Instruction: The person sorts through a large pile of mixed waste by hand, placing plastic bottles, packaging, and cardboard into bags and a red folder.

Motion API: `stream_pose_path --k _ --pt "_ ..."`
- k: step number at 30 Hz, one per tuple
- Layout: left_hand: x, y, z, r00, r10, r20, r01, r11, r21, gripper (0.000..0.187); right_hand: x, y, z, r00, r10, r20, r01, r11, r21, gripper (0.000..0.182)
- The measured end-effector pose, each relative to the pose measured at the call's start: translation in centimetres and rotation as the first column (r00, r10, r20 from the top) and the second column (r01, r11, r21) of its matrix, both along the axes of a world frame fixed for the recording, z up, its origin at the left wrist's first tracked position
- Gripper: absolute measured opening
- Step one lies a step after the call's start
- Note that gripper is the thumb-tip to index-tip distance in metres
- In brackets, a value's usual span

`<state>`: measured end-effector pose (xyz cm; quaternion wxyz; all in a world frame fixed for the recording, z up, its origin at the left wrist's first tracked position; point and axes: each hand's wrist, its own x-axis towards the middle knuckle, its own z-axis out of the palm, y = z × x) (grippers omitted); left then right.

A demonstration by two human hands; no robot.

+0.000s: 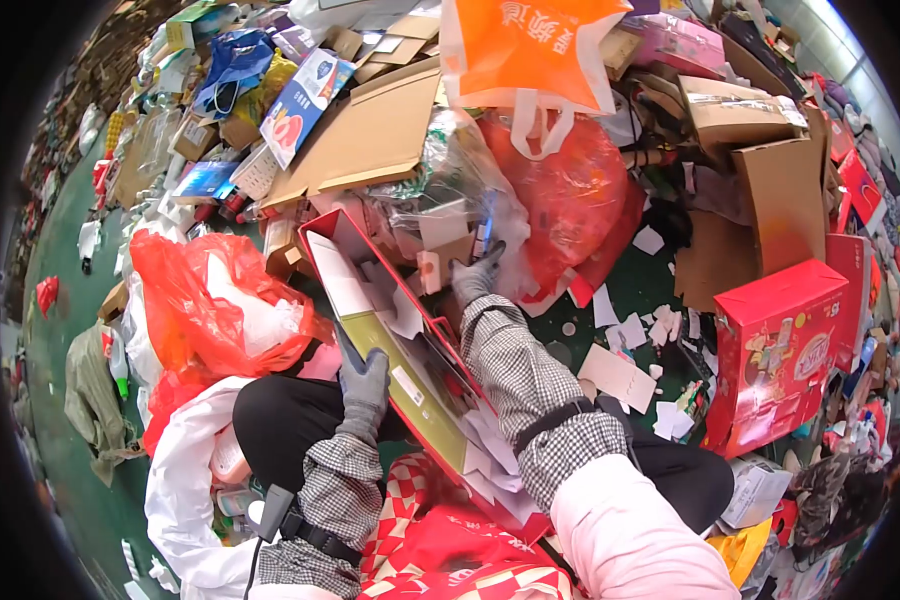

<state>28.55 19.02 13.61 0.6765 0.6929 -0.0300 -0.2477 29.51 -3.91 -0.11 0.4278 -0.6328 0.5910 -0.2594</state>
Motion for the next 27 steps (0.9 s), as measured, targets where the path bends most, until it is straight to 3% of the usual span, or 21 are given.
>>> stream_pose_path --k 1,2,4,5,6,8,10,12,14,17,18,19,20,22,23,24,25,26,27 --pt "0.0 0.0 0.2 1.000 0.011 -0.008 -0.011 1.000 -0.008 0.068 -0.5 -0.9 -1.7 0.993 0.040 0.114 -0.036 0.999 -0.041 0.084" --pt "0.0 0.2 0.3 1.000 0.021 -0.020 -0.021 1.000 -0.017 0.069 -1.4 -1.1 -1.0 0.985 0.021 0.170 0.013 0.980 -0.199 0.068" --pt "0.4 0.5 0.8 0.998 -0.041 -0.056 0.040 0.999 -0.016 0.071 -4.6 -2.0 1.9 0.969 0.093 0.230 -0.074 0.993 -0.088 0.053" --pt "0.4 0.6 1.0 0.997 -0.047 -0.062 0.046 0.999 -0.014 0.071 -7.0 -2.3 4.1 0.952 0.190 0.241 -0.226 0.965 0.132 0.051" --pt "0.5 0.5 1.1 0.997 -0.050 -0.064 0.049 0.999 -0.015 0.072 -9.1 -2.9 5.4 0.920 0.279 0.276 -0.365 0.868 0.337 0.050" --pt "0.6 0.6 0.5 0.998 -0.054 -0.032 0.052 0.998 -0.039 0.072 -14.0 -3.8 5.2 0.852 0.321 0.414 -0.498 0.743 0.448 0.045" --pt "0.7 0.9 0.4 0.997 -0.080 -0.006 0.080 0.996 -0.048 0.073 -18.5 -2.0 10.8 0.742 0.106 0.661 -0.563 0.634 0.530 0.039" --pt "0.5 1.0 0.2 0.997 -0.072 0.035 0.074 0.997 -0.038 0.074 -20.5 0.7 15.9 0.649 0.023 0.760 -0.599 0.631 0.493 0.039" --pt "0.5 0.9 0.5 0.995 -0.086 0.051 0.086 0.996 -0.001 0.074 -20.1 4.2 19.7 0.634 0.180 0.752 -0.613 0.710 0.347 0.039" --pt "0.4 1.0 1.6 0.984 -0.140 0.113 0.122 0.980 0.155 0.073 -16.9 9.6 21.2 0.689 0.517 0.507 -0.620 0.783 0.044 0.039" --pt "1.3 1.2 -1.2 0.983 -0.116 0.145 0.103 0.990 0.092 0.072 -16.0 10.9 20.8 0.706 0.590 0.391 -0.627 0.778 -0.041 0.039" --pt "2.2 1.3 -3.9 0.980 -0.093 0.175 0.089 0.996 0.029 0.071 -15.4 12.0 20.1 0.717 0.635 0.286 -0.635 0.765 -0.106 0.039" --pt "1.5 1.8 -1.3 0.983 -0.113 0.146 0.113 0.994 0.011 0.070 -15.1 12.4 19.2 0.725 0.662 0.192 -0.642 0.750 -0.162 0.039" --pt "1.5 2.2 -0.7 0.978 -0.167 0.125 0.168 0.986 0.004 0.069 -15.2 12.4 17.6 0.721 0.693 0.028 -0.668 0.705 -0.240 0.039" --pt "1.4 2.7 -0.8 0.975 -0.194 0.108 0.194 0.981 0.005 0.069 -15.3 12.1 16.7 0.714 0.697 -0.071 -0.692 0.684 -0.231 0.039" --pt "1.6 2.5 -3.9 0.971 -0.165 0.173 0.183 0.978 -0.095 0.070 -15.6 11.8 16.1 0.691 0.694 -0.201 -0.722 0.671 -0.169 0.039" --pt "0.9 2.7 -3.0 0.975 -0.165 0.146 0.169 0.985 -0.017 0.064 -15.3 12.1 16.5 0.624 0.693 -0.361 -0.751 0.659 -0.033 0.040" --pt "0.3 2.7 -2.2 0.980 -0.163 0.119 0.156 0.986 0.062 0.059 -15.0 12.4 16.9 0.504 0.698 -0.508 -0.767 0.633 0.109 0.041" --pt "0.3 2.4 -2.8 0.981 -0.155 0.117 0.149 0.987 0.062 0.053 -15.4 13.7 16.5 0.372 0.527 -0.764 -0.809 0.588 0.011 0.030"
